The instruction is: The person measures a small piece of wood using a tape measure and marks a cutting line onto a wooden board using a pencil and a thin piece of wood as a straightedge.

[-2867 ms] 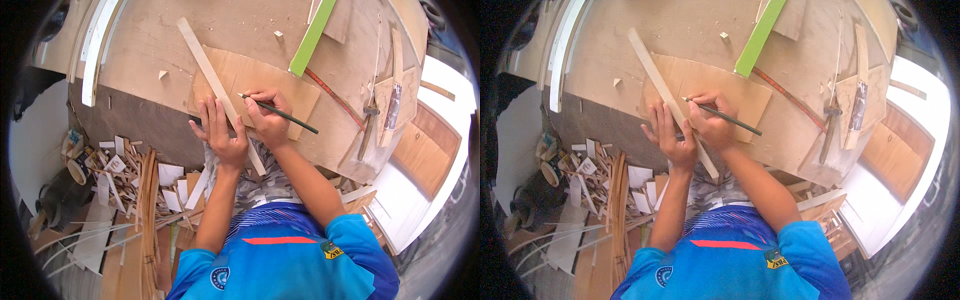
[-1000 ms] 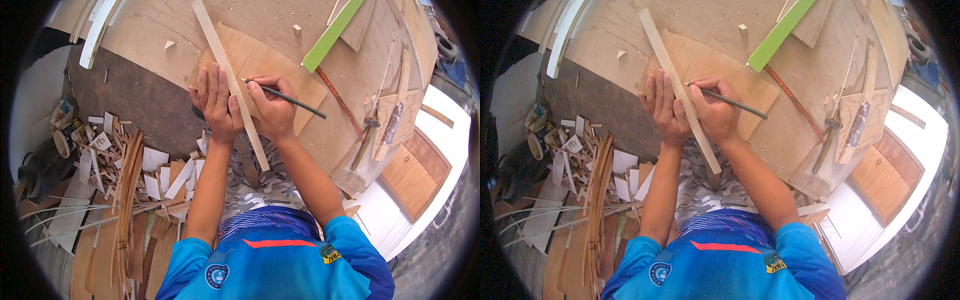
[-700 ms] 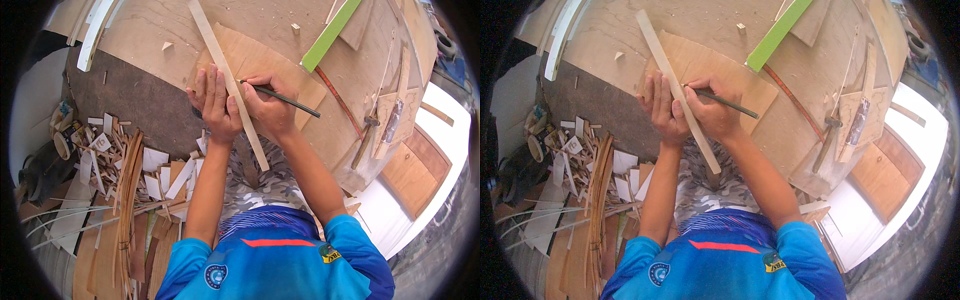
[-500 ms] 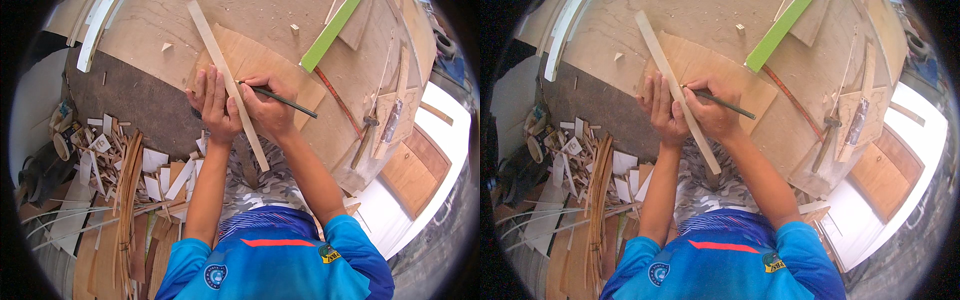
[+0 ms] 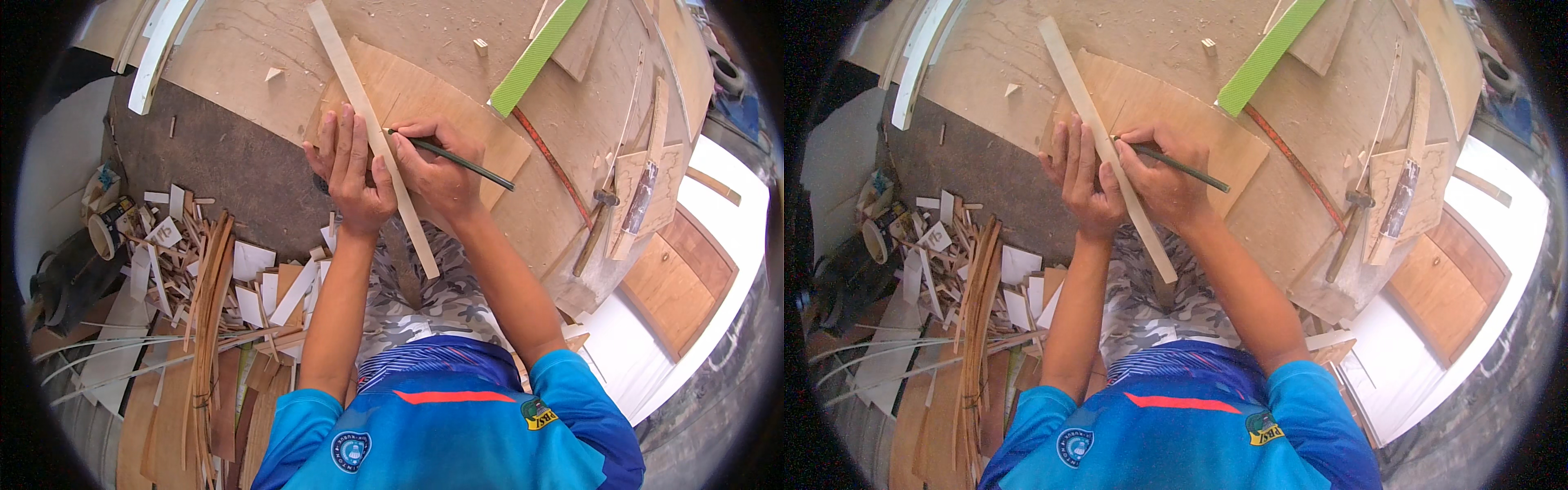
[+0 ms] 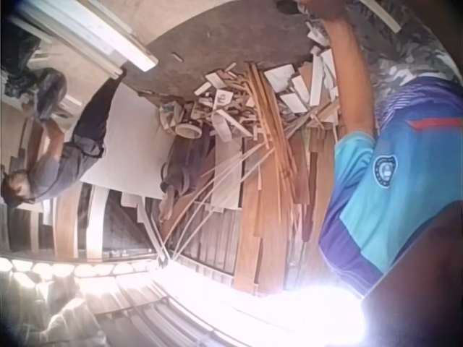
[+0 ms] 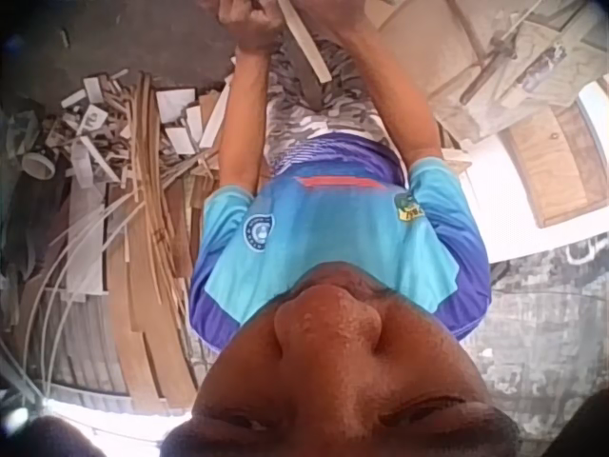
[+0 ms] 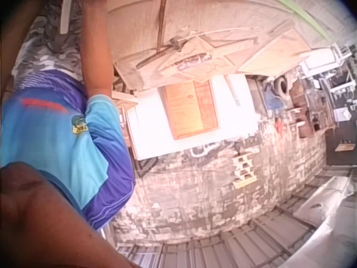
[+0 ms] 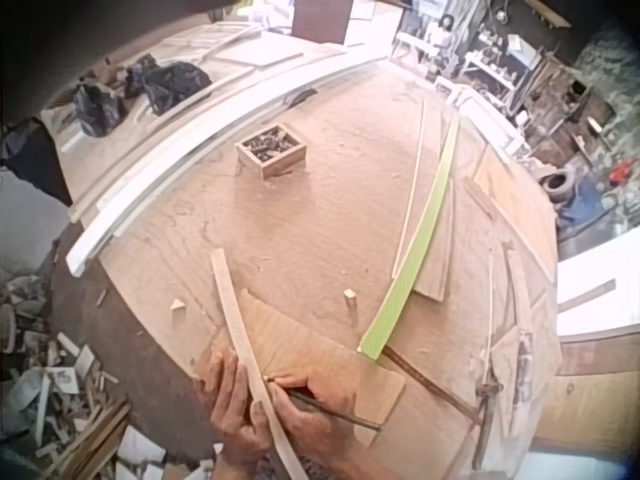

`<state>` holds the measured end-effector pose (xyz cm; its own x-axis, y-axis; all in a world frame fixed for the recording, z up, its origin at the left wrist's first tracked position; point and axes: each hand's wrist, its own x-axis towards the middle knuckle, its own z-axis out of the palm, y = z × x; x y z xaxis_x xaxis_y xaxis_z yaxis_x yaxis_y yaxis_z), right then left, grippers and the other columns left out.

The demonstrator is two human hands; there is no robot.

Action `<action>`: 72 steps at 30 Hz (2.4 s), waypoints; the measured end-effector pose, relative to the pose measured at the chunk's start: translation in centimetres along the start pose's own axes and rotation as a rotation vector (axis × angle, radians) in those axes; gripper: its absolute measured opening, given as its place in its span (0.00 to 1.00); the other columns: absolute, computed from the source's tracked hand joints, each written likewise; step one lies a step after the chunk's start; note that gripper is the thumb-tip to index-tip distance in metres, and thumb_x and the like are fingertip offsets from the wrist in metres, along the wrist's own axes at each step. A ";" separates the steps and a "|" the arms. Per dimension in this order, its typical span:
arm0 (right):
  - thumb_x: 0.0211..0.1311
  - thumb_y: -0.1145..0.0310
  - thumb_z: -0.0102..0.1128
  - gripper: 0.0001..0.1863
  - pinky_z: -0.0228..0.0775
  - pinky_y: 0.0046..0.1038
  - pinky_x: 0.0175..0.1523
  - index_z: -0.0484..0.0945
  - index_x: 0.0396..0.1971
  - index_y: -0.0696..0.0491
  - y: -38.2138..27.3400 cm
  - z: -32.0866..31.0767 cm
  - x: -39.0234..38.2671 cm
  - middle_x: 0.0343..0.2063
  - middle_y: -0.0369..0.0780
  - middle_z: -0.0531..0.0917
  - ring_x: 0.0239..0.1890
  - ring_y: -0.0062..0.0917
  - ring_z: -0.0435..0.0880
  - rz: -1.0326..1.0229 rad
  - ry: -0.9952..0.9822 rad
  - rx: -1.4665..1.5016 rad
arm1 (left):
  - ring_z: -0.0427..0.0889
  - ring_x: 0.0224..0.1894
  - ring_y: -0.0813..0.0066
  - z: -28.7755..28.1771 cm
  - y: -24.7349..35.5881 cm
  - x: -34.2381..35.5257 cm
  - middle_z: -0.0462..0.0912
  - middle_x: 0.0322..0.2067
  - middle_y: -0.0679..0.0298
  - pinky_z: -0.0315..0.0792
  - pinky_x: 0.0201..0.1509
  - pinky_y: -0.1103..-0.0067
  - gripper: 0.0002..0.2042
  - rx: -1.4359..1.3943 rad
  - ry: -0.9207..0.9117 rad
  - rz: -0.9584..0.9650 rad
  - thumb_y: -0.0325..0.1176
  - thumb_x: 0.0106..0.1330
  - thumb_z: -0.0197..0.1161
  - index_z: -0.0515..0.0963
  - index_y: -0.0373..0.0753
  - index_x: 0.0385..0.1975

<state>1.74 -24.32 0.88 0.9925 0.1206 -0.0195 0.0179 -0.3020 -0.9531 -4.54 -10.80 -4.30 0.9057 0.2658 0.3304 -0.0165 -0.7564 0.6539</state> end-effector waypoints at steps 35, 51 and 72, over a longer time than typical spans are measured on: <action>0.65 0.71 0.75 0.07 0.86 0.31 0.44 0.86 0.39 0.57 0.1 0.1 -0.1 0.36 0.43 0.94 0.37 0.31 0.96 -0.036 -0.024 -0.036 | 0.59 0.85 0.55 -0.3 0.1 0.2 0.73 0.77 0.54 0.28 0.89 0.57 0.29 0.040 -0.023 0.005 0.37 0.75 0.53 0.74 0.33 0.75; 0.65 0.73 0.75 0.07 0.87 0.31 0.48 0.86 0.39 0.59 0.6 0.3 -0.3 0.38 0.45 0.94 0.40 0.30 0.96 0.039 0.045 0.127 | 0.59 0.85 0.56 -0.3 0.1 0.1 0.73 0.78 0.55 0.24 0.89 0.57 0.26 -0.003 -0.011 0.007 0.34 0.71 0.55 0.83 0.46 0.69; 0.62 0.71 0.75 0.07 0.85 0.32 0.39 0.87 0.36 0.58 -0.2 -1.0 -0.2 0.33 0.44 0.93 0.33 0.34 0.95 -0.051 -0.051 -0.071 | 0.59 0.85 0.57 -0.5 0.6 0.3 0.74 0.77 0.55 0.29 0.89 0.59 0.25 0.102 -0.025 0.017 0.35 0.74 0.54 0.83 0.42 0.69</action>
<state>1.68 -25.21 1.41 0.9827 0.1850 0.0111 0.0783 -0.3602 -0.9296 -4.50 -10.86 -3.45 0.9159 0.2388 0.3228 0.0103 -0.8176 0.5757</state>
